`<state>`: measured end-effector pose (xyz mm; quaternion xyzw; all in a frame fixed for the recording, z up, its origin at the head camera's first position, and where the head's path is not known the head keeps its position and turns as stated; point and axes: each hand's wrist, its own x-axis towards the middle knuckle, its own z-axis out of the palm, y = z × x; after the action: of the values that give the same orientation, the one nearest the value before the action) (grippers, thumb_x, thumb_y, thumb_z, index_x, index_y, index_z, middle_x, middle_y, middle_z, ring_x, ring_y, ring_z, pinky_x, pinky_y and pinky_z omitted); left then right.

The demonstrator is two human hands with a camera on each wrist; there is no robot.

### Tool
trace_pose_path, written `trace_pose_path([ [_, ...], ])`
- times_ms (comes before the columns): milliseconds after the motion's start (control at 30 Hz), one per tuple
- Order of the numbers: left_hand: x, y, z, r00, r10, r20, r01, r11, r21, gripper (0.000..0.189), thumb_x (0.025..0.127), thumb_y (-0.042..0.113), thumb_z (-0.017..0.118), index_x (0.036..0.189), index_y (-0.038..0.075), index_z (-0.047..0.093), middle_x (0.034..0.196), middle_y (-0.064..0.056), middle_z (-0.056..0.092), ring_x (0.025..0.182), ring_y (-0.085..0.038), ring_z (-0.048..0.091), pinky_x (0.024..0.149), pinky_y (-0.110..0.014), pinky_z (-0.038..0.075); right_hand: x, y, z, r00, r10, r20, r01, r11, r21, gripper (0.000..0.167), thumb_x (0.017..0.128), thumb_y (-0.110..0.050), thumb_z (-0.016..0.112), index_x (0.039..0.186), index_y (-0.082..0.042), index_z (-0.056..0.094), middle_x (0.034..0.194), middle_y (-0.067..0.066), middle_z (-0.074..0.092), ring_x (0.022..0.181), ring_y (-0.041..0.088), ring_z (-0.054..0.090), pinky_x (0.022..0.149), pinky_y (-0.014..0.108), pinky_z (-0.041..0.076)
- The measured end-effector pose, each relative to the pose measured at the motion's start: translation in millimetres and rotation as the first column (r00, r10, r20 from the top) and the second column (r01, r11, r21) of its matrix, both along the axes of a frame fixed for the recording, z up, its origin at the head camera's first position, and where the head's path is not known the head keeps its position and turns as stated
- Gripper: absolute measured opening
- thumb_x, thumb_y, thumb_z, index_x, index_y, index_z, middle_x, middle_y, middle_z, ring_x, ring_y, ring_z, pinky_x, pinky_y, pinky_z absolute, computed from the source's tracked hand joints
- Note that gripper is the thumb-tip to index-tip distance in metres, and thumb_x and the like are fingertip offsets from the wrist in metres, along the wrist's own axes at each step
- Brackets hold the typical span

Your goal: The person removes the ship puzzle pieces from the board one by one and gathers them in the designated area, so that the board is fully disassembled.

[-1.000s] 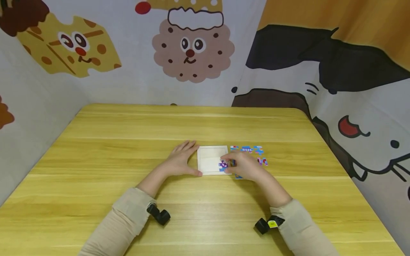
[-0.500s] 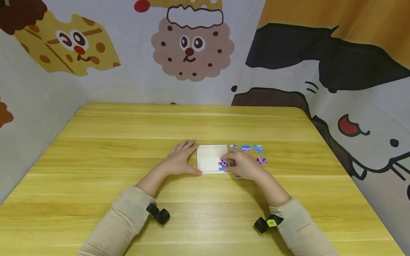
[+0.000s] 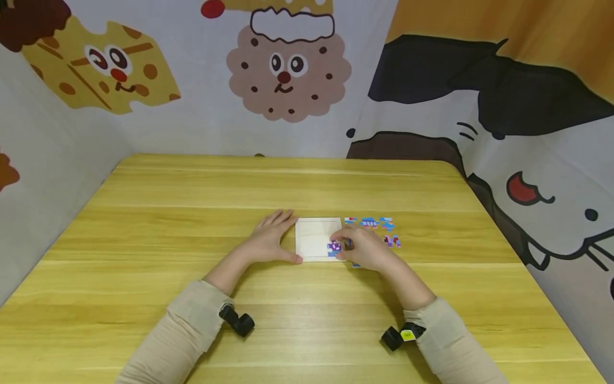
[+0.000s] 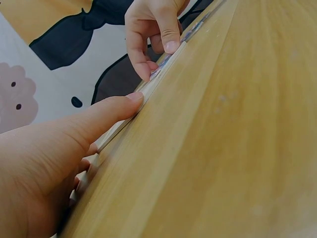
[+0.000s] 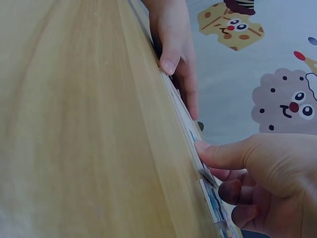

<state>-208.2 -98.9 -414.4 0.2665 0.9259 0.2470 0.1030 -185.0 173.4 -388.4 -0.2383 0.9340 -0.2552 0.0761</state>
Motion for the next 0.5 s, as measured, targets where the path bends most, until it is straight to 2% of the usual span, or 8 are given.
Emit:
trace_pose_path([
  [200, 1.0, 0.0, 1.6, 1.000, -0.005, 0.002, 0.005, 1.000, 0.001, 0.110, 0.071, 0.065, 0.072, 0.153, 0.011, 0.022, 0.159, -0.009, 0.007, 0.144, -0.030, -0.001, 0.113, -0.053, 0.000, 1.2, -0.7, 0.8, 0.999, -0.026, 0.021, 0.026, 1.000, -0.004, 0.035, 0.079, -0.016, 0.079, 0.113, -0.015, 0.068, 0.108, 0.000, 0.060, 0.084, 0.013, 0.054, 0.074, 0.036, 0.048],
  [500, 1.1, -0.1, 2.4, 1.000, 0.000, 0.006, 0.000, 1.000, -0.005, 0.110, 0.071, 0.064, 0.072, 0.153, 0.011, 0.022, 0.159, -0.009, 0.008, 0.144, -0.030, -0.001, 0.113, -0.053, 0.000, 2.9, -2.0, -0.7, 0.999, -0.051, 0.015, 0.052, 0.997, -0.051, 0.036, 0.079, -0.014, 0.079, 0.113, -0.015, 0.067, 0.097, -0.005, 0.062, 0.063, 0.012, 0.051, 0.055, 0.030, 0.044],
])
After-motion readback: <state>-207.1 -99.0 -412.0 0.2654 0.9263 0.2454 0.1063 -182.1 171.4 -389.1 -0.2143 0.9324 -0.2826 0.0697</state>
